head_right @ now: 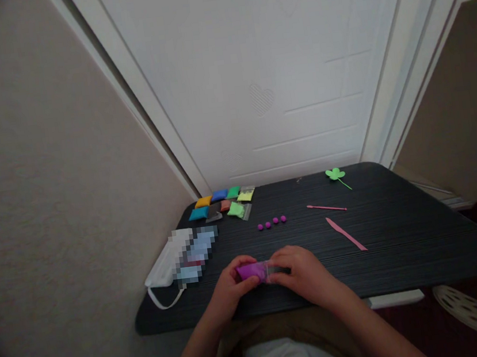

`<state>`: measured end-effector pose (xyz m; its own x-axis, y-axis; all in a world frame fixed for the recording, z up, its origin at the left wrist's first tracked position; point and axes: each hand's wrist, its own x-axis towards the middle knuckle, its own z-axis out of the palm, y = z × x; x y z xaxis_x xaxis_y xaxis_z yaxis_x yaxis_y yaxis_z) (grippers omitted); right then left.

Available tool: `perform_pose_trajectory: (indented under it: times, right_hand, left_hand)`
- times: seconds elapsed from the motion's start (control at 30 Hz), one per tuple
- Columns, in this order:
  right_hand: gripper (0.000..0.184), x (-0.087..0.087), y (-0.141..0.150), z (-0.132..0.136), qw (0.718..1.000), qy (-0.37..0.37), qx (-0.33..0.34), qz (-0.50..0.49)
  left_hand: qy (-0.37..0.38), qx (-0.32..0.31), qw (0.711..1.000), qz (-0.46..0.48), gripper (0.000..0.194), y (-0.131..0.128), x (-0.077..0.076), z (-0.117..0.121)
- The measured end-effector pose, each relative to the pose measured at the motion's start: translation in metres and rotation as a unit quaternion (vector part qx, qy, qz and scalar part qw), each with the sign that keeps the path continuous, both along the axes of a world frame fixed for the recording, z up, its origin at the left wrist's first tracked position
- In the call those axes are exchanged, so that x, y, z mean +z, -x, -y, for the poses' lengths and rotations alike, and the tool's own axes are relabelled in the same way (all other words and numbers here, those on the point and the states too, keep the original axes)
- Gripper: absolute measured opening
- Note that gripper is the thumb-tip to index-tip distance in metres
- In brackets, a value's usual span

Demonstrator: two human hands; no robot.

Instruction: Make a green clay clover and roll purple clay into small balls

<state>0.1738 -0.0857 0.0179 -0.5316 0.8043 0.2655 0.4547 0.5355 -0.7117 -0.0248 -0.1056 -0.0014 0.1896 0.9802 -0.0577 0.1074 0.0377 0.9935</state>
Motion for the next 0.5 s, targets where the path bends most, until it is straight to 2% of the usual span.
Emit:
perform_pose_trajectory:
  times: [0.17, 0.37, 0.5]
  right_hand:
    - [0.023, -0.0021, 0.0038, 0.0034, 0.999, -0.018, -0.023, 0.014]
    - [0.023, -0.0051, 0.0064, 0.0027, 1.0, 0.012, -0.025, -0.003]
    - [0.023, -0.0064, 0.0081, 0.0028, 0.999, 0.021, -0.028, -0.007]
  left_hand:
    - [0.006, 0.009, 1.0, -0.004, 0.035, -0.0003, 0.0, -0.0012]
    - [0.022, 0.004, 0.999, 0.026, 0.034, -0.0017, -0.0008, -0.0021]
    - [0.005, 0.011, 1.0, 0.023, 0.033, -0.0021, 0.0002, -0.0023]
